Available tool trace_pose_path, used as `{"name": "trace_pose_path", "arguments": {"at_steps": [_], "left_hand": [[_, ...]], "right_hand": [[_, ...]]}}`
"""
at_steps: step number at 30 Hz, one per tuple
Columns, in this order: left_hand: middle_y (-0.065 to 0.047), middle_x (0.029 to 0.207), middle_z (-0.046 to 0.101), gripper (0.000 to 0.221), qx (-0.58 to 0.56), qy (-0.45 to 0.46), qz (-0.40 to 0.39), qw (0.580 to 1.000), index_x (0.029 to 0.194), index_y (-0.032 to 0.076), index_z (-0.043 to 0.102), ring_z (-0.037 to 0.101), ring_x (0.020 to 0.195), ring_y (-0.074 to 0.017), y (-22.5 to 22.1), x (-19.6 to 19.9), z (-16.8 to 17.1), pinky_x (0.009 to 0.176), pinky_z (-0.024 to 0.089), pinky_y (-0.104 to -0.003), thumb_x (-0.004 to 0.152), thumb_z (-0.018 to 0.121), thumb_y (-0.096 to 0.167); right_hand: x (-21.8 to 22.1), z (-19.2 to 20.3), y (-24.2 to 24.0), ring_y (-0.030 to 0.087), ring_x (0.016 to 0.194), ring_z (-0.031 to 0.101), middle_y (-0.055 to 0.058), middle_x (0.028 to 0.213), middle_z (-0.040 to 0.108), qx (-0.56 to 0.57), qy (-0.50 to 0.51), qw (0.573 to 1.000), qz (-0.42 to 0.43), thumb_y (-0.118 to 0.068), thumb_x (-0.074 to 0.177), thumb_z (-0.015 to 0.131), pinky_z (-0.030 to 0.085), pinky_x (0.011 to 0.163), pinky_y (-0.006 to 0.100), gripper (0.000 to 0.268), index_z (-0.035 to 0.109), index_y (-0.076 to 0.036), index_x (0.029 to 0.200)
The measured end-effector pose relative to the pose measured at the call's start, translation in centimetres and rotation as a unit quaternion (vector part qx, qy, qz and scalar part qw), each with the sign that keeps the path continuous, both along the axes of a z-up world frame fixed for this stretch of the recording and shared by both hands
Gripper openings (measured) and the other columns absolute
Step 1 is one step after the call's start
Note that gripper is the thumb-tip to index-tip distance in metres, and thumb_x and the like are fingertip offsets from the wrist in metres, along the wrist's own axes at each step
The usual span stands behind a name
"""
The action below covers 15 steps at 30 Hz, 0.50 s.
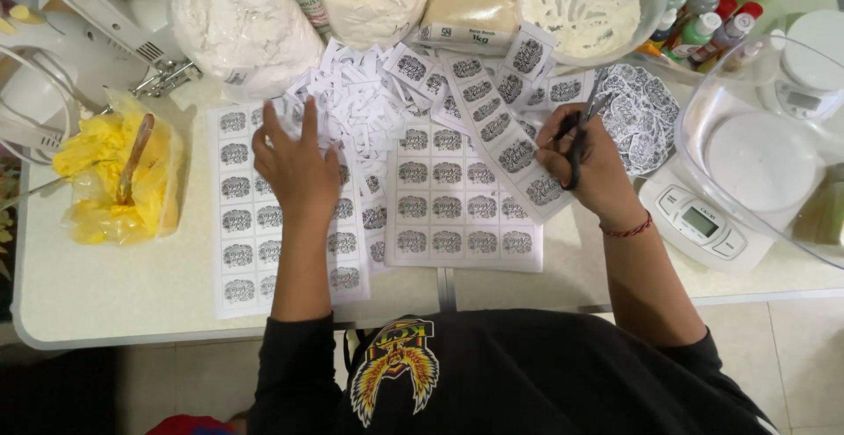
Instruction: Cutting out individual labels from a printed sheet using scissors
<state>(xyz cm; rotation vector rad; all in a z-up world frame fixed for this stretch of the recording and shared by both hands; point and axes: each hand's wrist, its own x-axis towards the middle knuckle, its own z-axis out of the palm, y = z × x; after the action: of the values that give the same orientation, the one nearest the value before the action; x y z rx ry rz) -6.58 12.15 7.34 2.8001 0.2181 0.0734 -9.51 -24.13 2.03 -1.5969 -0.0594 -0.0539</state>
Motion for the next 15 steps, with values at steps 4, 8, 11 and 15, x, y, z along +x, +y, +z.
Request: {"name": "trace_pose_path", "arguments": {"at_steps": [4,8,11,15], "left_hand": [[-0.029,0.139,0.038,0.048,-0.146,-0.089,-0.048,0.984,0.140,0.002,0.056,0.037,0.128,-0.0441,-2.9,-2.2,-1.6,0.108,0.037,-0.059,0.096,0.071,0.014],[-0.020,0.113,0.056,0.082,-0.601,0.194,-0.212,0.746,0.136,0.000,0.052,0.055,0.106,-0.0297,-6.6,-3.6,-6.5,0.093,0.052,-0.043,0.085,0.075,0.059],[-0.021,0.122,0.055,0.093,-0.767,0.202,-0.203,0.575,0.144,0.002,0.044,0.054,0.114,-0.0330,-8.9,-2.8,-8.2,0.104,0.047,-0.046,0.082,0.077,0.063],[-0.013,0.117,0.064,0.035,-0.891,0.104,-0.022,0.442,0.129,0.012,0.054,0.066,0.102,-0.0271,-8.6,-1.1,-6.6,0.089,0.058,-0.036,0.097,0.065,0.021]], "right_hand": [[0.9,4.3,1.9,0.013,0.062,0.062,0.012,0.088,0.059,-0.004,-0.005,1.000,0.024,0.003,0.083,0.075,0.044,0.049,0.019,0.039,0.056,0.000,0.116],[1.9,5.2,2.0,0.017,0.079,0.068,0.014,0.094,0.061,0.022,-0.022,0.993,0.112,0.001,0.081,0.078,0.053,0.064,0.023,0.044,0.055,0.002,0.118],[1.7,6.5,1.0,0.017,0.081,0.069,0.015,0.090,0.065,0.041,-0.033,0.981,0.188,0.005,0.078,0.078,0.054,0.068,0.024,0.043,0.055,0.005,0.114],[2.1,5.9,-3.6,0.020,0.081,0.071,0.017,0.087,0.067,0.005,0.014,0.973,0.228,0.011,0.076,0.075,0.059,0.071,0.033,0.046,0.056,0.007,0.117]]}}
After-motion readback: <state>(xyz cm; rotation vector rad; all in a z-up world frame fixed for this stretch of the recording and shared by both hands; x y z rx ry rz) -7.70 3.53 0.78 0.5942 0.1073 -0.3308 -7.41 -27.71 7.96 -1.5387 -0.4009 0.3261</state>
